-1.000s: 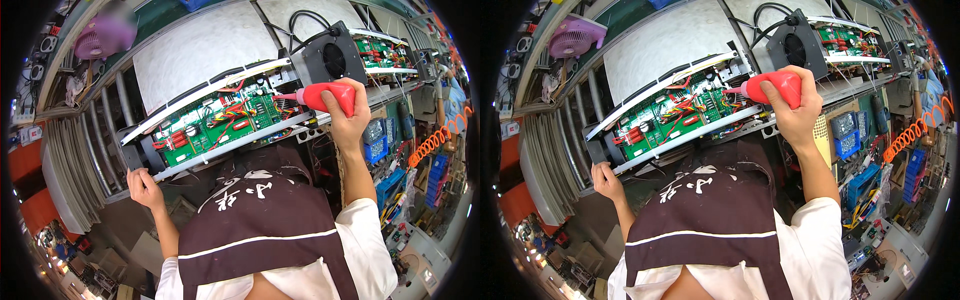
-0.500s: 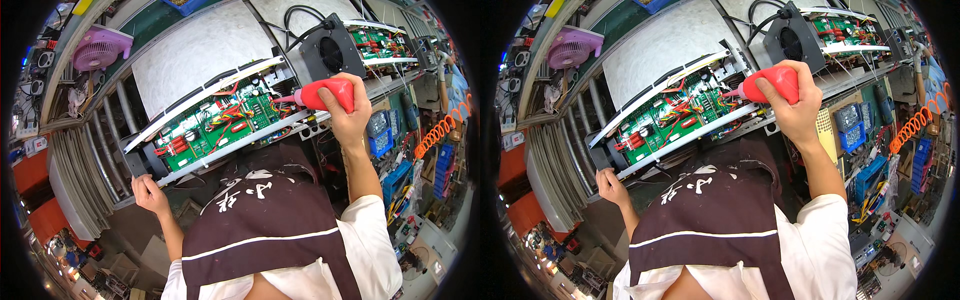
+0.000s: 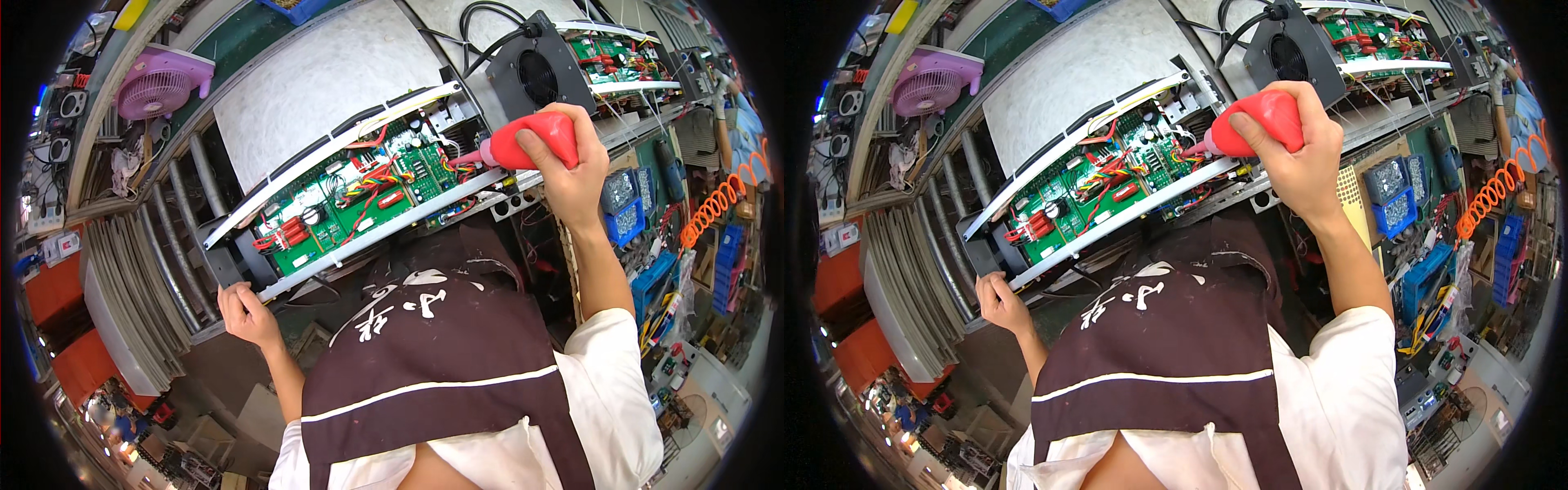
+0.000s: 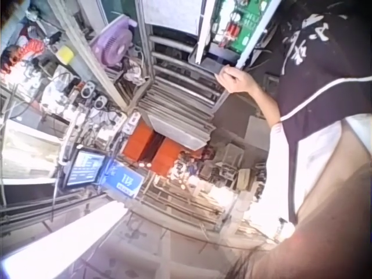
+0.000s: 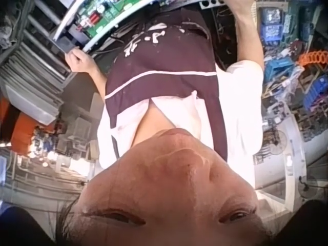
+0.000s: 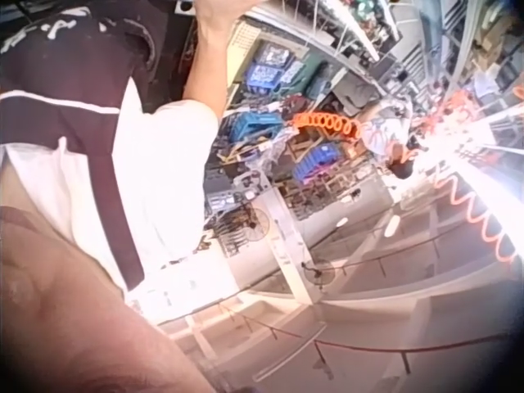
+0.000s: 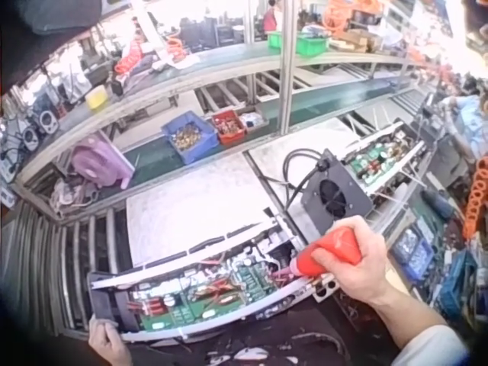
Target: The person assembles the internal components of an electronic device by placing a PCB and a fan into an electronic chassis, then securing them with screws using a screwdriver. Wiring harnesses are connected using tweezers, and oil is dispensed with an oil dispenser.
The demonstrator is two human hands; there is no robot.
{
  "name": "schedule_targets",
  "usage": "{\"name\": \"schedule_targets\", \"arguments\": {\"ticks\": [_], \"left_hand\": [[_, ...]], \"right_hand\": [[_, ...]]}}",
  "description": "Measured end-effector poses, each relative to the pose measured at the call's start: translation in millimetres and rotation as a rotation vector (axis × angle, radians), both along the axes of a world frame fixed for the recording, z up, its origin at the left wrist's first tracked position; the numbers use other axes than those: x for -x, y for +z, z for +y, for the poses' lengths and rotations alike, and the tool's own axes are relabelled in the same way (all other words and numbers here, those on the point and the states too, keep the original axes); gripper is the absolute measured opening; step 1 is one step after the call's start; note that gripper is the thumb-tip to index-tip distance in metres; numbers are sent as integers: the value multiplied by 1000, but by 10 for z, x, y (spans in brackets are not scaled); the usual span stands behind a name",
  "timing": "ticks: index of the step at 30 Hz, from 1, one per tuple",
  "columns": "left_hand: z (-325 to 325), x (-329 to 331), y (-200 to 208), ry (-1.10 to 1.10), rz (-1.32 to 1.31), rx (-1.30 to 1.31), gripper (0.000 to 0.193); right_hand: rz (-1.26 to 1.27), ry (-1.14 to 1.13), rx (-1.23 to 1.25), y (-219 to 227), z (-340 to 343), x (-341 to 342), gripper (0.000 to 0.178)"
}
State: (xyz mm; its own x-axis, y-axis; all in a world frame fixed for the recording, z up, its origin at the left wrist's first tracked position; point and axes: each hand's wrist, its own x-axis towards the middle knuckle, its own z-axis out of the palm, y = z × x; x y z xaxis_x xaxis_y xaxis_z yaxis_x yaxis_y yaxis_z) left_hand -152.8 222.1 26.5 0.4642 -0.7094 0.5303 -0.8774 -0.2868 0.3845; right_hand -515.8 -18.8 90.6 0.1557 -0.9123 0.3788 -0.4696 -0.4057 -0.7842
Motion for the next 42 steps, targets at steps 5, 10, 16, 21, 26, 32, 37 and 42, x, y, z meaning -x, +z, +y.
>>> {"name": "schedule_targets", "arguments": {"ticks": [5,10,16,21,26,32,37,42], "left_hand": [[-6,11,11,7,4,-4,16],[-5,12,11,2,44,1,16],[-11,12,-4,-12,34,14,16],[26,0,-12,1,10,-1,17],[13,3,1,-11,2,-2,18],[7,-3,-4,-22,21,19,18],[-10,9,-5,-23,18,30,17],[-14,8,0,-25,11,33,17]], "right_hand": [[-8,-23,-17,-15,31,-3,30],[-139,-77,39,-79,9,30,32],[-412,-154,-59,-46,-21,79,27],[-634,-126,-165,-32,-7,72,27],[-455,-178,-73,-148,-7,99,28],[-249,-110,50,-166,21,-74,31],[-208,-87,44,-195,-12,-95,32],[-160,-96,36,-184,-45,-110,31]]}}
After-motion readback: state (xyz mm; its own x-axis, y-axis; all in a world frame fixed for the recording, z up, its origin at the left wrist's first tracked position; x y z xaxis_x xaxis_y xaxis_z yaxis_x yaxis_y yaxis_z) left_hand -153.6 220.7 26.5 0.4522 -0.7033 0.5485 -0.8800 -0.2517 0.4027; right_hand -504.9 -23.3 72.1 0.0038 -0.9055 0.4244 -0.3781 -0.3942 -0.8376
